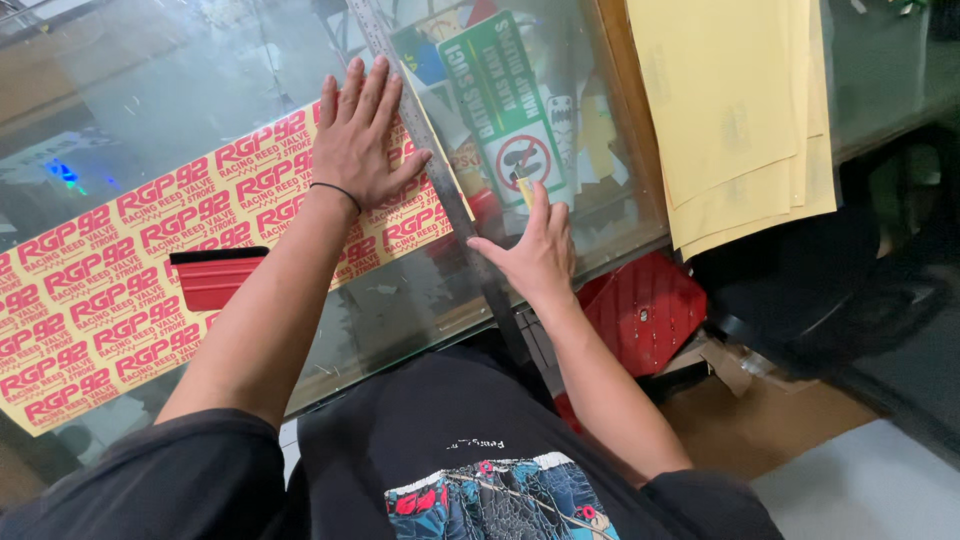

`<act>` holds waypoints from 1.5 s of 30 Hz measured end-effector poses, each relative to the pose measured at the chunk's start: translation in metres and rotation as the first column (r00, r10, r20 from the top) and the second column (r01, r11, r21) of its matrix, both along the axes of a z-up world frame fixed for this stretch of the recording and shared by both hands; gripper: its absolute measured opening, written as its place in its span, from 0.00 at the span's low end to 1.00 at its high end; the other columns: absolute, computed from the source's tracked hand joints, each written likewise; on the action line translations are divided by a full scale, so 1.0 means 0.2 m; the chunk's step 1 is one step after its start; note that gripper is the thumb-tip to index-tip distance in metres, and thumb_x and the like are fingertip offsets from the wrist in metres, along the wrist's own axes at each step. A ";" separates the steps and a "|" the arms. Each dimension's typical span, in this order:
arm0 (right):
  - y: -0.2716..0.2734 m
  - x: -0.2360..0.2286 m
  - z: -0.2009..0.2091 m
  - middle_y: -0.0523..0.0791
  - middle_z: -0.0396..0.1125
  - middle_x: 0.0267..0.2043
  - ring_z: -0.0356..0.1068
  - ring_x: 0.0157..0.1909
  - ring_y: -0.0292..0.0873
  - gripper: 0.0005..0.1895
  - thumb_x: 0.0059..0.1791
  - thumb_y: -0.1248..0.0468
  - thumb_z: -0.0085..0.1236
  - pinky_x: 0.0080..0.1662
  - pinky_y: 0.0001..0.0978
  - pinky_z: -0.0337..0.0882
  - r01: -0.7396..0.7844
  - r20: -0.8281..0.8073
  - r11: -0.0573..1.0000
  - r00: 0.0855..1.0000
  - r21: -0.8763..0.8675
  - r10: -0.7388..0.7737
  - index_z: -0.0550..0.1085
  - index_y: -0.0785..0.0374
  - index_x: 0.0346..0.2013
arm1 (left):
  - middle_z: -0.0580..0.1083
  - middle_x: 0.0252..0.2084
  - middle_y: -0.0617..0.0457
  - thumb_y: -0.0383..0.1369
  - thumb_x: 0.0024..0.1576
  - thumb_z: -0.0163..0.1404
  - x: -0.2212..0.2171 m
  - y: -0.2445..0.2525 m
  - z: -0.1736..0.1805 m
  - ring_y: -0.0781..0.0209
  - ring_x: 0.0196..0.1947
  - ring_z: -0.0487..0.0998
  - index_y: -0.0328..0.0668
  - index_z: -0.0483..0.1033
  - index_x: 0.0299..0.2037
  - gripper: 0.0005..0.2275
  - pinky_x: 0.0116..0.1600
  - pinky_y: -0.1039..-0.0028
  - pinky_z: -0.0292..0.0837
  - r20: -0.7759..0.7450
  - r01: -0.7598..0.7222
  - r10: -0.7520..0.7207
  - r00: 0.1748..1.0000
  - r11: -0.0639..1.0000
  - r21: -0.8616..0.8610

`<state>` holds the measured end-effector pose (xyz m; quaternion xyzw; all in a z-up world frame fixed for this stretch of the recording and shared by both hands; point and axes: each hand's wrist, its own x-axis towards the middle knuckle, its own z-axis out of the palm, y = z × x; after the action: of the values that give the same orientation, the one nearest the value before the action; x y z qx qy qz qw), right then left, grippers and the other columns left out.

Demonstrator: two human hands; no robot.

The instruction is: The person unrolls a large sheet of yellow sticker paper onto a glass table. They use a metal ruler and a utility knife to cut the sheet into smaller rectangular pieces. After cutting, they use a red squeegee to smooth the surface of the sticker sheet.

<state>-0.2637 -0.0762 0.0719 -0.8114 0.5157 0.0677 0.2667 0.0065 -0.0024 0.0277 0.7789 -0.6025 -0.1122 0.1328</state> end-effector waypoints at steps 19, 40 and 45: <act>0.00 -0.02 -0.04 0.50 0.57 0.52 0.66 0.55 0.60 0.59 0.38 0.34 0.72 0.51 0.53 0.70 0.021 0.057 1.000 0.998 -0.011 -0.020 0.52 0.54 0.73 | 0.44 0.80 0.43 0.66 0.64 0.33 0.00 0.00 -0.03 0.39 0.78 0.38 0.39 0.48 0.79 0.43 0.76 0.46 0.26 0.005 -0.007 0.007 1.000 1.000 0.003; -0.01 0.00 -0.01 0.51 0.57 0.55 0.65 0.58 0.61 0.59 0.38 0.35 0.72 0.54 0.53 0.68 0.049 0.035 0.997 0.998 0.056 -0.051 0.51 0.54 0.73 | 0.43 0.80 0.44 0.67 0.62 0.30 -0.01 -0.01 0.00 0.42 0.79 0.36 0.39 0.47 0.79 0.44 0.77 0.49 0.24 0.006 -0.028 0.027 1.000 0.999 0.036; 0.00 -0.03 -0.07 0.51 0.57 0.53 0.66 0.55 0.62 0.60 0.38 0.34 0.72 0.52 0.54 0.69 0.019 0.073 1.000 0.997 -0.020 -0.018 0.52 0.55 0.73 | 0.44 0.80 0.45 0.67 0.63 0.32 0.01 0.00 -0.04 0.41 0.78 0.38 0.40 0.48 0.80 0.44 0.77 0.47 0.27 0.037 -0.012 0.012 0.999 1.000 0.009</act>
<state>-0.2701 -0.0761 0.0579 -0.8113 0.5138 0.0303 0.2773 0.0076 -0.0033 0.0189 0.7850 -0.5997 -0.0996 0.1189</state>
